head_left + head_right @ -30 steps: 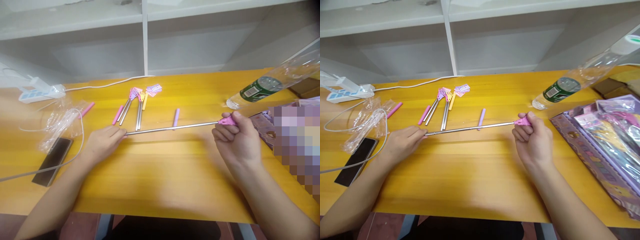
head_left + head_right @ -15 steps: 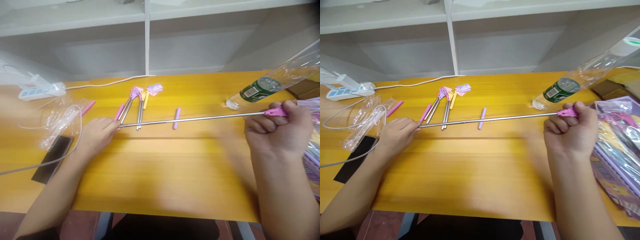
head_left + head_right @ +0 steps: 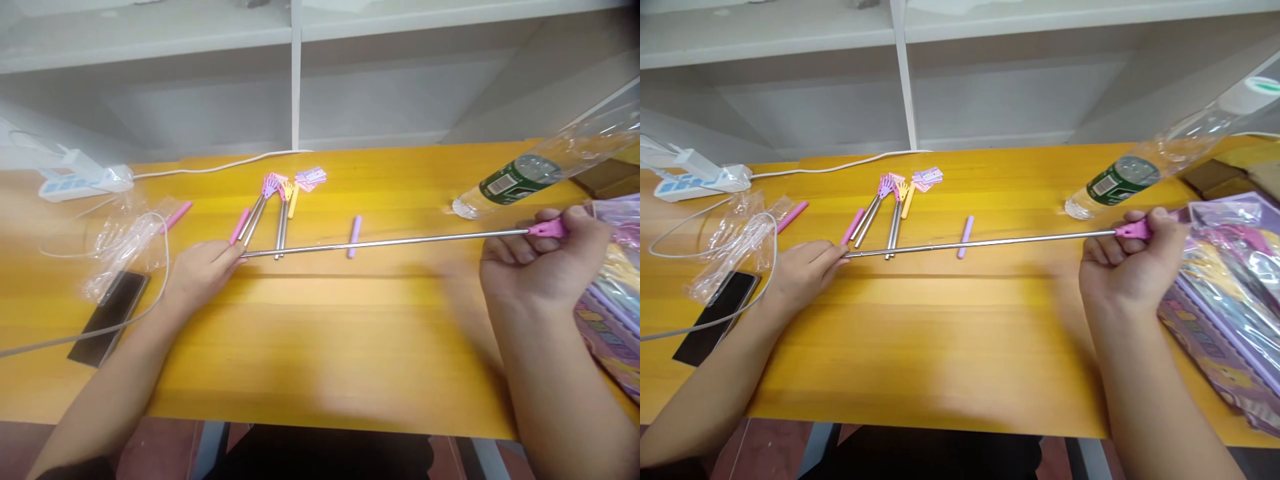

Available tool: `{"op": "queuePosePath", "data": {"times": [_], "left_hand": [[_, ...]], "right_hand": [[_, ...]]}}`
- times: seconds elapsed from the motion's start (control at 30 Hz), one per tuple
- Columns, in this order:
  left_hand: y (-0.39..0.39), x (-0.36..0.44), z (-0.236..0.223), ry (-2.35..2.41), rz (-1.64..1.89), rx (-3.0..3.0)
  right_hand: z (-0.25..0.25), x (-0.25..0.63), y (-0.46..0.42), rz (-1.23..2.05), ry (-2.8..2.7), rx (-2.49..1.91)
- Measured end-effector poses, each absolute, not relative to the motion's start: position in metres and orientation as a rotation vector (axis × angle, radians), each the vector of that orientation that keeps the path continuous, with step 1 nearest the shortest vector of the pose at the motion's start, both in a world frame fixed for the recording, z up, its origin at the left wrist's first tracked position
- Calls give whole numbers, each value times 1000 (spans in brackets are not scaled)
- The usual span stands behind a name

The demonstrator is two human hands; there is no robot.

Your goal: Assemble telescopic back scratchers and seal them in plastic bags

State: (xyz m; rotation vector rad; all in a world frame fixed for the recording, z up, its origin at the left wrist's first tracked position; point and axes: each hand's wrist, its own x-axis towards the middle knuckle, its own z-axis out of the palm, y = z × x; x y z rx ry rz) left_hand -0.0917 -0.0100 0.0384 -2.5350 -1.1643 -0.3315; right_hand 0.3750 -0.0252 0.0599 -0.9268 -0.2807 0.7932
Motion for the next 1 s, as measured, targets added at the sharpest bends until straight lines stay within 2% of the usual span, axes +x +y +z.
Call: {"op": "queuePosePath", "data": {"times": [0.3,0.57,0.73,0.9,1.0], "left_hand": [[-14,-91,31,-1105,-518,-2590],[-11,-87,28,-1120,-611,-2556],[-5,-94,26,-1229,-695,-2484],[0,-104,29,-1370,-685,-2390],[0,-103,30,-1322,-630,-2425]], "right_hand": [[47,393,-24,753,-456,-889],[50,401,-23,776,-372,-906],[52,415,-15,817,-341,-1093],[44,427,-7,471,-567,-1249],[34,433,-5,431,-680,-1335]]}}
